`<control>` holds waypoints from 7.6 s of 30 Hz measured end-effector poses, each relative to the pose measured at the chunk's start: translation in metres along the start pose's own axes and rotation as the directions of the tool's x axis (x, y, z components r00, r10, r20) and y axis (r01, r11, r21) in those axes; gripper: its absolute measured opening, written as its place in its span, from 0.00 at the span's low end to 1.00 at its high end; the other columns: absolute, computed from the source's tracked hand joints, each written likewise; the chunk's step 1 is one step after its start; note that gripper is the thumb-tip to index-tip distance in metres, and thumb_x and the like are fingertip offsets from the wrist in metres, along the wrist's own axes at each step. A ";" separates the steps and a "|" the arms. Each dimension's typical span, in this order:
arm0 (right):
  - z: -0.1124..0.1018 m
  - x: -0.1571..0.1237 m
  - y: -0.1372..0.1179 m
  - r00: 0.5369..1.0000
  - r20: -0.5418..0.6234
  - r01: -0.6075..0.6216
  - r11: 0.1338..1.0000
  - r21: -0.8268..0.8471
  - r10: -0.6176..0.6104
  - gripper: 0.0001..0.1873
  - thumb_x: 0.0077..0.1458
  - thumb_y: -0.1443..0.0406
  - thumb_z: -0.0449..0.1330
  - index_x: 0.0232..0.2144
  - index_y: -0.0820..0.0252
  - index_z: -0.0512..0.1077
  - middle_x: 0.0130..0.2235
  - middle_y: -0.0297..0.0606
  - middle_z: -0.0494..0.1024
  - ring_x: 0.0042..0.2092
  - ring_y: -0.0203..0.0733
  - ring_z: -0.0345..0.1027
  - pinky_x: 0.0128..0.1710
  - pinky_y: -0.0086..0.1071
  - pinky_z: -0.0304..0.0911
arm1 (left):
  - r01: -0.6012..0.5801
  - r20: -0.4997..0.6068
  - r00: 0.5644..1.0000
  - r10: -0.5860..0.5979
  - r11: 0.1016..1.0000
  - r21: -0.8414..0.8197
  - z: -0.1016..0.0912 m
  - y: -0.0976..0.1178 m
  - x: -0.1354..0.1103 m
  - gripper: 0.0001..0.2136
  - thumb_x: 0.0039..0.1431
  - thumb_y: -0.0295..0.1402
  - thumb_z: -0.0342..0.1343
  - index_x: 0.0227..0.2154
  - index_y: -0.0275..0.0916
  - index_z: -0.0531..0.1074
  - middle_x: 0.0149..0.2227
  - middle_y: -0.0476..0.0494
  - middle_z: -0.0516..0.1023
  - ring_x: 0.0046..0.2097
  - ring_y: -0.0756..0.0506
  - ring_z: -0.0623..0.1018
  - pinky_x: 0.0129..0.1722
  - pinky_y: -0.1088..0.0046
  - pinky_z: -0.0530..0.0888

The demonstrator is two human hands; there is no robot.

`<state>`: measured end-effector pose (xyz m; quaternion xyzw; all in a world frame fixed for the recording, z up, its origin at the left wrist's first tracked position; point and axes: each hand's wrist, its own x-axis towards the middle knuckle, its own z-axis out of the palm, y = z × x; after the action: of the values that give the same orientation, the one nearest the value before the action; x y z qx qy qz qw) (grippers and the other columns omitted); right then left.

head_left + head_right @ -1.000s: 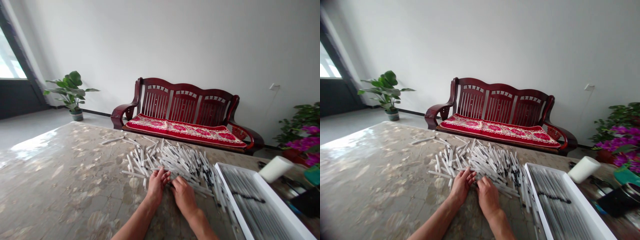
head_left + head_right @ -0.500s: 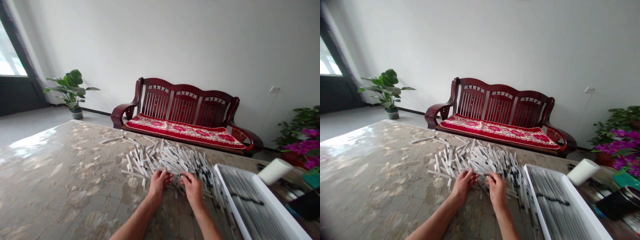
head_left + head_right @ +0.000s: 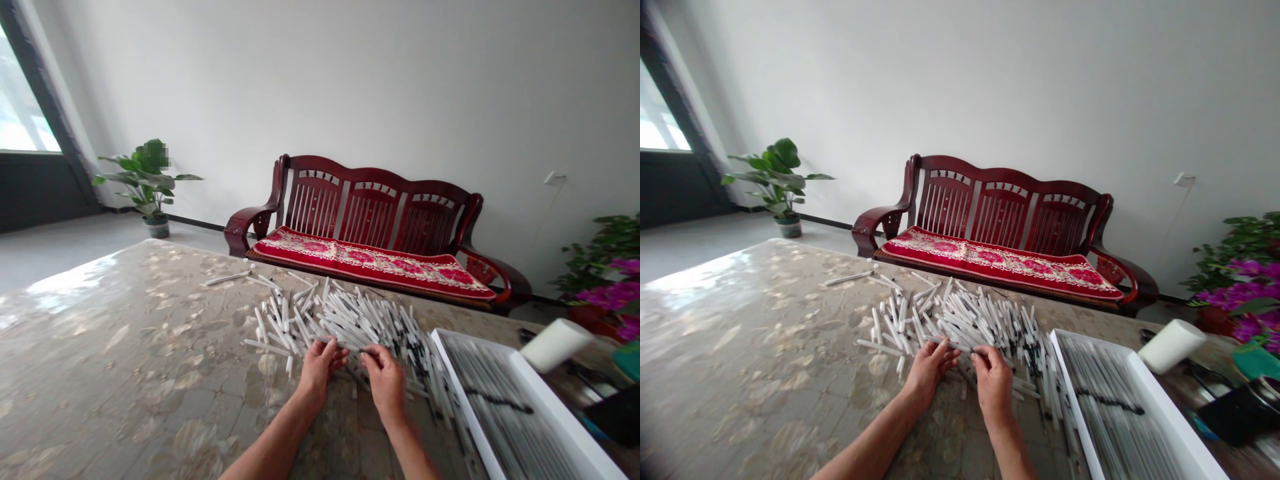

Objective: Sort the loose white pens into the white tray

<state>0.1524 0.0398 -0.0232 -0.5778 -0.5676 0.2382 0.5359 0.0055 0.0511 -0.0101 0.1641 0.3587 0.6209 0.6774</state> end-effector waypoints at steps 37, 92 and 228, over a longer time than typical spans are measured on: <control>-0.003 -0.005 0.013 0.996 -0.056 0.074 0.997 -0.011 -0.075 0.15 0.50 0.52 0.62 0.30 0.57 0.79 0.33 0.41 0.83 0.35 0.47 0.77 0.39 0.37 0.73 | -0.012 0.028 1.000 0.010 0.998 0.059 -0.003 -0.008 0.003 0.20 0.38 0.43 0.72 0.28 0.39 0.69 0.25 0.51 0.76 0.27 0.47 0.80 0.27 0.74 0.74; -0.013 -0.013 -0.007 0.986 0.101 0.154 0.945 -0.288 -0.130 0.28 0.65 0.48 0.41 0.28 0.56 0.72 0.25 0.37 0.77 0.27 0.43 0.71 0.28 0.32 0.62 | 0.008 0.079 0.997 -0.014 0.996 0.083 0.000 -0.013 -0.006 0.22 0.34 0.45 0.73 0.27 0.37 0.72 0.23 0.50 0.78 0.26 0.49 0.79 0.27 0.76 0.75; -0.006 -0.005 -0.047 0.935 0.206 -0.355 0.753 0.554 0.289 0.25 0.39 0.49 0.71 0.33 0.62 0.76 0.21 0.29 0.73 0.22 0.33 0.62 0.22 0.26 0.57 | 0.144 0.237 0.951 -0.198 0.963 0.228 -0.009 -0.003 -0.018 0.20 0.32 0.35 0.76 0.29 0.35 0.76 0.25 0.48 0.79 0.25 0.52 0.76 0.26 0.79 0.72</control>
<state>0.1379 0.0232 0.0185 -0.4611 -0.3870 0.5198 0.6062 0.0023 0.0310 -0.0133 0.2814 0.3438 0.4920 0.7487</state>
